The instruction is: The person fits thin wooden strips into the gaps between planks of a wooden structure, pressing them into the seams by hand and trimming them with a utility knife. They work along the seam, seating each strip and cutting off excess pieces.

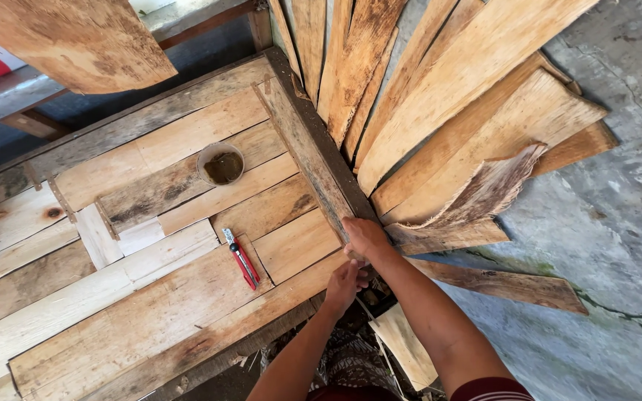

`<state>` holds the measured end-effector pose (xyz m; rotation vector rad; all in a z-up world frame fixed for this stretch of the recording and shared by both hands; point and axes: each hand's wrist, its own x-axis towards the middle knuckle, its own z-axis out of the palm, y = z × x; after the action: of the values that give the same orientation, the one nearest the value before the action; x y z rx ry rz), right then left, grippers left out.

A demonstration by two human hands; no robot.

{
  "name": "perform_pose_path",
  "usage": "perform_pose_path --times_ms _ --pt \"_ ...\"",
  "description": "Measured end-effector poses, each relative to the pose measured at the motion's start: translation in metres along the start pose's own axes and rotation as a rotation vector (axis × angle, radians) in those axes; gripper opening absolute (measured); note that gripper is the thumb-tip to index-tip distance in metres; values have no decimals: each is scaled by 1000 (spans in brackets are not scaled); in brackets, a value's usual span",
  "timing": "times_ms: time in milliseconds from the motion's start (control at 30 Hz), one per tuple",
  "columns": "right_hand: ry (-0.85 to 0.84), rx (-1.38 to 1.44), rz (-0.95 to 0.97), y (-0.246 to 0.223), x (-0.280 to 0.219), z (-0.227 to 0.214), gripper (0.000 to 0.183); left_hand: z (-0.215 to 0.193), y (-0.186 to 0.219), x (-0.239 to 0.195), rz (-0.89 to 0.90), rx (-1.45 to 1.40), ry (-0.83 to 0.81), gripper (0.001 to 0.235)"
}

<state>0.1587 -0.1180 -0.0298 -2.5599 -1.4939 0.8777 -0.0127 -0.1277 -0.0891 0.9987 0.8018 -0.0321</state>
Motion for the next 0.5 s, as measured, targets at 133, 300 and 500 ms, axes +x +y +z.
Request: perform_pose_path --times_ms 133,300,500 --pt "51 4 -53 2 0 3 67 7 -18 12 -51 -55 96 46" --pt "-37 5 14 -2 -1 -5 67 15 -19 16 -18 4 230 25" --pt "-116 1 40 -1 4 -5 60 17 10 -5 -84 51 388 32"
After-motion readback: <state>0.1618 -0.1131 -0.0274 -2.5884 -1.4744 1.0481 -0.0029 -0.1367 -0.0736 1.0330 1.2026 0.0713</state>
